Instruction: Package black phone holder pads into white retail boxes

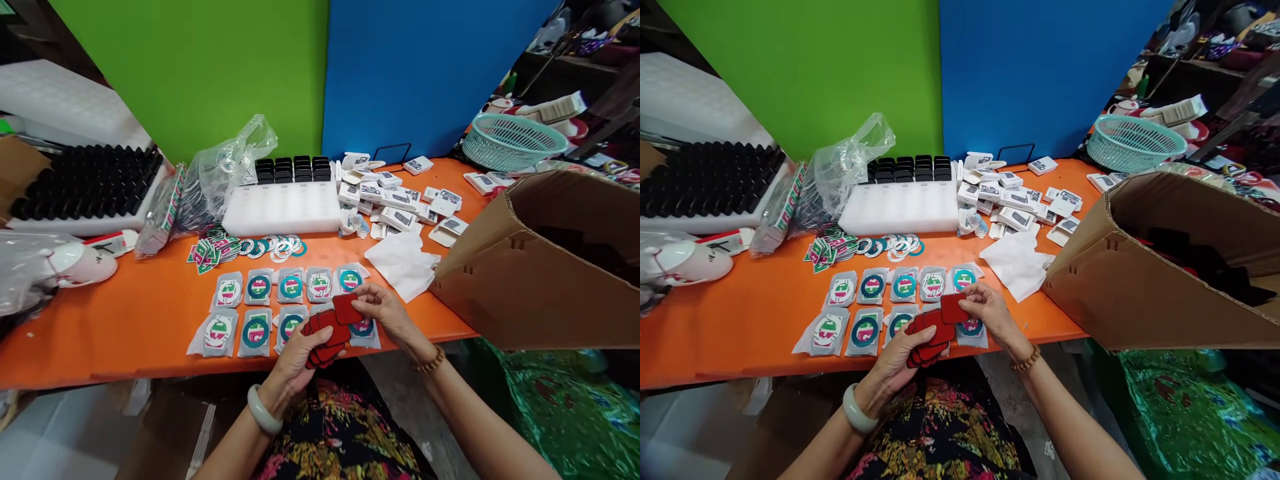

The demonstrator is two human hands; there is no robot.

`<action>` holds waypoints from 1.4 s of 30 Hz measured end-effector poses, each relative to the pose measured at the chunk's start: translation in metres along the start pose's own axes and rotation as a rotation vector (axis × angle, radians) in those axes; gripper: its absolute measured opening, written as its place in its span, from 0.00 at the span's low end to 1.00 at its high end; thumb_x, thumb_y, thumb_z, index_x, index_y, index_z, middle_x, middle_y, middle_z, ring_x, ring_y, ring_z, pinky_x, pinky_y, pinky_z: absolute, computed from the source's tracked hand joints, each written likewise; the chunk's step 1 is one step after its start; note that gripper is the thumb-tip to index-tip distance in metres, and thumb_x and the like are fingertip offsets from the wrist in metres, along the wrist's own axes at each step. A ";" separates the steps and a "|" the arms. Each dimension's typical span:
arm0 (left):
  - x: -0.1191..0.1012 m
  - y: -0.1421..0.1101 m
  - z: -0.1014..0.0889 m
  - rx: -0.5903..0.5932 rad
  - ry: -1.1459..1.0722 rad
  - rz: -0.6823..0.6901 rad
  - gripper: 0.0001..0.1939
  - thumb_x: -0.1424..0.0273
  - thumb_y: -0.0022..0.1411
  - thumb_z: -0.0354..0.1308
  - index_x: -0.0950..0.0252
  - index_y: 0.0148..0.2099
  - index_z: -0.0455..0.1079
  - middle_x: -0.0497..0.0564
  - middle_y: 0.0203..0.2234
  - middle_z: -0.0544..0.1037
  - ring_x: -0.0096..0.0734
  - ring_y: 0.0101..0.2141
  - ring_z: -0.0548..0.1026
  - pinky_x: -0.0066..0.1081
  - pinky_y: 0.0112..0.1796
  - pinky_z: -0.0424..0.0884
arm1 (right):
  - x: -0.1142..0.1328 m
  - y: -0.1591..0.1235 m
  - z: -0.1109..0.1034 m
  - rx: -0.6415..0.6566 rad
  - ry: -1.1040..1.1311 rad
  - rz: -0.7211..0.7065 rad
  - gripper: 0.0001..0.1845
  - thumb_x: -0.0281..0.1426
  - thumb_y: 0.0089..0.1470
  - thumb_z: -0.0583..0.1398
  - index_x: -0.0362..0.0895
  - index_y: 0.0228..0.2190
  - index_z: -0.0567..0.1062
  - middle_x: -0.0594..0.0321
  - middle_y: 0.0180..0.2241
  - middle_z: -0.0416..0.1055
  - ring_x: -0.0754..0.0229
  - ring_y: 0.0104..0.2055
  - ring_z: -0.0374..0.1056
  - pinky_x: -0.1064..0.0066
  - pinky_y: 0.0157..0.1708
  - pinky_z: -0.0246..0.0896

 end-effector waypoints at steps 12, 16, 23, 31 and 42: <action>-0.001 -0.002 0.005 -0.070 -0.049 -0.058 0.17 0.79 0.51 0.63 0.71 0.45 0.70 0.60 0.37 0.81 0.44 0.34 0.81 0.43 0.38 0.79 | 0.007 0.044 -0.017 -0.336 -0.274 -0.215 0.13 0.35 0.39 0.61 0.46 0.30 0.66 0.72 0.18 0.60 0.64 0.21 0.58 0.70 0.23 0.56; -0.001 -0.004 0.002 -0.065 -0.024 -0.045 0.20 0.79 0.51 0.64 0.71 0.48 0.68 0.61 0.39 0.80 0.46 0.36 0.80 0.42 0.38 0.79 | 0.011 0.042 -0.016 -0.433 -0.566 -0.300 0.08 0.32 0.42 0.58 0.45 0.28 0.67 0.68 0.22 0.62 0.61 0.26 0.60 0.68 0.29 0.56; -0.002 -0.005 0.000 -0.067 -0.032 -0.027 0.21 0.79 0.49 0.66 0.71 0.47 0.68 0.60 0.38 0.81 0.46 0.36 0.80 0.43 0.37 0.79 | 0.012 0.044 -0.021 -0.465 -0.665 -0.385 0.09 0.31 0.42 0.58 0.43 0.30 0.70 0.60 0.30 0.67 0.58 0.30 0.62 0.63 0.34 0.60; -0.006 -0.003 -0.005 -0.062 -0.070 0.006 0.20 0.79 0.49 0.66 0.70 0.46 0.70 0.58 0.38 0.81 0.44 0.36 0.80 0.44 0.40 0.79 | 0.010 0.010 0.011 -0.033 -0.425 -0.234 0.15 0.41 0.46 0.63 0.44 0.34 0.73 0.65 0.26 0.67 0.65 0.23 0.59 0.71 0.24 0.55; -0.009 -0.009 -0.013 -0.108 -0.132 0.007 0.15 0.77 0.52 0.65 0.70 0.43 0.69 0.56 0.33 0.81 0.40 0.34 0.80 0.46 0.42 0.77 | 0.021 0.030 0.033 0.071 -0.142 -0.073 0.15 0.36 0.39 0.64 0.45 0.31 0.67 0.73 0.18 0.61 0.70 0.17 0.52 0.75 0.18 0.44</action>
Point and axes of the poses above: each hand's wrist, its own y-axis towards the middle knuckle, its own z-axis out of the palm, x = y × z, the point moved 4 cm from there along y, towards the middle knuckle
